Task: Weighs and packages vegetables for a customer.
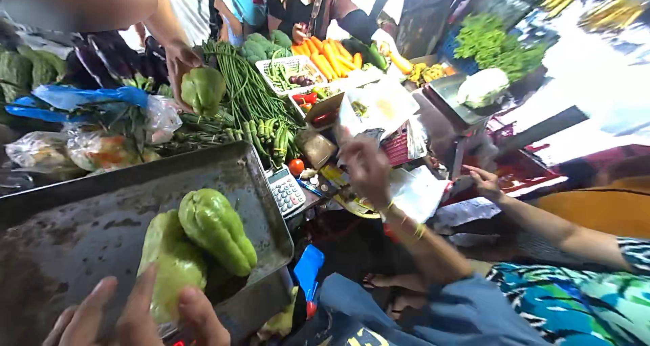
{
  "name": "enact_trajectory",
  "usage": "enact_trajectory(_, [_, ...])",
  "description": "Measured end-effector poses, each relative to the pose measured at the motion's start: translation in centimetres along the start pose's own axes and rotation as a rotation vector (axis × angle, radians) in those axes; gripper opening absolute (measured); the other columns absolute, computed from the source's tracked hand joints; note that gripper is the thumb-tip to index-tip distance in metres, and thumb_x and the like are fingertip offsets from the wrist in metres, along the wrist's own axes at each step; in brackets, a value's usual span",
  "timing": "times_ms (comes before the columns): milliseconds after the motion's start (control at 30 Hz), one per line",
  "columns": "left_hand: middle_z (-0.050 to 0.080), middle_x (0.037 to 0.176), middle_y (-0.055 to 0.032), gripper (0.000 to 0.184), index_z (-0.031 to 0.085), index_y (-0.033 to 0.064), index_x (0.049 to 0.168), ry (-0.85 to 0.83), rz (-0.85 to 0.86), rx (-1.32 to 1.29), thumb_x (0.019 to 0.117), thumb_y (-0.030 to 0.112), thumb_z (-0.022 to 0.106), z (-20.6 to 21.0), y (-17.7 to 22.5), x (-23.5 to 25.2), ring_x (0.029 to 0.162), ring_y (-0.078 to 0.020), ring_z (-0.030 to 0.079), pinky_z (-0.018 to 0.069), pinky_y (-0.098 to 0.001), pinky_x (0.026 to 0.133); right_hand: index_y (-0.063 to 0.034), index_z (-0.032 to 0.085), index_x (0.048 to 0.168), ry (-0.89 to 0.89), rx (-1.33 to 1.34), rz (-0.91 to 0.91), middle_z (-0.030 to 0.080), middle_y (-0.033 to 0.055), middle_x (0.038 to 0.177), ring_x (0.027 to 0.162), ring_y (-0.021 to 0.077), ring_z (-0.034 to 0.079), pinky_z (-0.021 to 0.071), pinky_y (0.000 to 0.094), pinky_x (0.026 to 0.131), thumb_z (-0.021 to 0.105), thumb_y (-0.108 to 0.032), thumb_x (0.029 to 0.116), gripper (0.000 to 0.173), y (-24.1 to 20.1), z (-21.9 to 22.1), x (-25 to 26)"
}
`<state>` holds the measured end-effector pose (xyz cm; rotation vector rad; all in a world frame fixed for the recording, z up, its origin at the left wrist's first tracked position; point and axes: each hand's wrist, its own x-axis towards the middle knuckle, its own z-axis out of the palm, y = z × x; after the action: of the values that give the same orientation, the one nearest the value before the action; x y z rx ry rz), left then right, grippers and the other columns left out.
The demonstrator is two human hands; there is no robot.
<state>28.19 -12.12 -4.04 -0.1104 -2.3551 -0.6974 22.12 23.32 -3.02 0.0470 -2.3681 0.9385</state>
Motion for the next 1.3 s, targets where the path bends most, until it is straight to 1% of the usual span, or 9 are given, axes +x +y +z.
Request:
enact_trajectory(133, [0.055, 0.139, -0.0290, 0.052, 0.064, -0.0014, 0.131, -0.104, 0.064, -0.167, 0.1008, 0.040, 0.056, 1.0, -0.4, 4.2, 0.136, -0.0438, 0.047, 0.0356, -0.0568, 0.116, -0.0013, 0.036, 0.154, 0.110, -0.256, 0.274, 0.068, 0.0182, 0.119, 0.100, 0.0262, 0.072, 0.0607, 0.0450, 0.088, 0.063, -0.023, 0.0975, 0.066, 6.2, -7.6, 21.4])
enact_trajectory(233, [0.052, 0.148, -0.0159, 0.053, 0.037, -0.0025, 0.149, -0.348, -0.152, -0.815, 0.1040, 0.020, 0.055, 2.5, -0.7, 9.5, 0.130, -0.0260, 0.057, 0.0510, -0.0423, 0.107, 0.0059, 0.056, 0.136, 0.028, -0.458, 0.457, 0.064, 0.0269, 0.127, 0.117, 0.0382, 0.063, 0.0486, 0.0592, 0.100, 0.062, -0.025, 0.0983, 0.049, 14.1, -10.4, 32.7])
enact_trajectory(400, [0.068, 0.125, -0.0113, 0.037, 0.053, 0.0082, 0.136, -0.455, -0.907, -1.346, 0.1109, 0.029, 0.035, 7.0, -0.8, 16.7, 0.112, -0.0258, 0.069, 0.0566, -0.0420, 0.098, -0.0005, 0.046, 0.146, 0.070, -0.268, 0.673, 0.062, 0.0169, 0.128, 0.100, 0.0197, 0.066, 0.0567, 0.0360, 0.085, 0.066, -0.012, 0.0915, 0.059, 16.4, -11.8, 38.9])
enact_trajectory(633, [0.062, 0.130, -0.0133, 0.037, 0.050, 0.0127, 0.137, -0.397, -1.094, -1.294, 0.1091, 0.036, 0.042, 11.9, -0.5, 20.8, 0.118, -0.0342, 0.065, 0.0560, -0.0567, 0.095, -0.0005, 0.050, 0.144, 0.024, -0.409, 0.741, 0.059, 0.0175, 0.138, 0.111, 0.0207, 0.063, 0.0512, 0.0359, 0.096, 0.056, -0.011, 0.0979, 0.048, 19.3, -13.4, 43.2])
enact_trajectory(733, [0.058, 0.137, -0.0159, 0.043, 0.044, 0.0116, 0.142, -0.492, -1.058, -1.359, 0.1092, 0.038, 0.039, 13.4, -1.9, 20.8, 0.123, -0.0366, 0.062, 0.0533, -0.0595, 0.099, -0.0003, 0.053, 0.142, -0.074, -0.544, 0.700, 0.060, 0.0215, 0.135, 0.113, 0.0287, 0.064, 0.0509, 0.0463, 0.098, 0.055, -0.025, 0.1009, 0.048, 18.2, -12.2, 41.5])
enact_trajectory(833, [0.057, 0.135, -0.0152, 0.049, 0.044, 0.0123, 0.143, -0.461, -1.106, -1.222, 0.1051, 0.043, 0.047, 13.4, 0.4, 21.6, 0.120, -0.0356, 0.062, 0.0533, -0.0588, 0.097, 0.0053, 0.058, 0.131, -0.742, -0.587, 0.417, 0.066, 0.0333, 0.111, 0.096, 0.0482, 0.066, 0.0503, 0.0681, 0.086, 0.063, -0.030, 0.1025, 0.045, 11.1, -6.3, 35.9])
enact_trajectory(933, [0.057, 0.137, -0.0129, 0.047, 0.050, 0.0109, 0.139, -0.518, -1.118, -1.050, 0.1017, 0.039, 0.055, 13.4, 3.0, 22.3, 0.123, -0.0322, 0.061, 0.0534, -0.0549, 0.098, -0.0183, 0.048, 0.152, -1.237, -0.211, -0.050, 0.071, 0.0110, 0.122, 0.102, 0.0257, 0.070, 0.0568, 0.0513, 0.091, 0.062, -0.037, 0.1022, 0.055, 3.7, 1.3, 29.1])
enact_trajectory(1067, [0.065, 0.121, -0.0094, 0.035, 0.058, 0.0033, 0.130, -0.602, -1.022, -0.921, 0.0987, 0.020, 0.065, 13.8, 4.4, 22.1, 0.107, -0.0196, 0.065, 0.0565, -0.0364, 0.091, -0.0244, 0.021, 0.164, -1.093, 0.473, 0.221, 0.058, 0.0157, 0.144, 0.114, 0.0371, 0.068, 0.0614, 0.0583, 0.080, 0.057, -0.042, 0.1046, 0.072, -0.2, 11.4, 22.3])
enact_trajectory(1300, [0.069, 0.107, -0.0108, 0.028, 0.059, 0.0008, 0.126, -0.637, -1.017, -0.937, 0.1015, 0.013, 0.055, 13.2, 4.0, 22.3, 0.093, -0.0182, 0.069, 0.0584, -0.0344, 0.083, -0.0167, 0.041, 0.152, -0.824, 0.578, 0.487, 0.068, 0.0167, 0.117, 0.086, 0.0281, 0.073, 0.0620, 0.0452, 0.073, 0.061, -0.041, 0.1023, 0.059, -3.6, 16.8, 18.2])
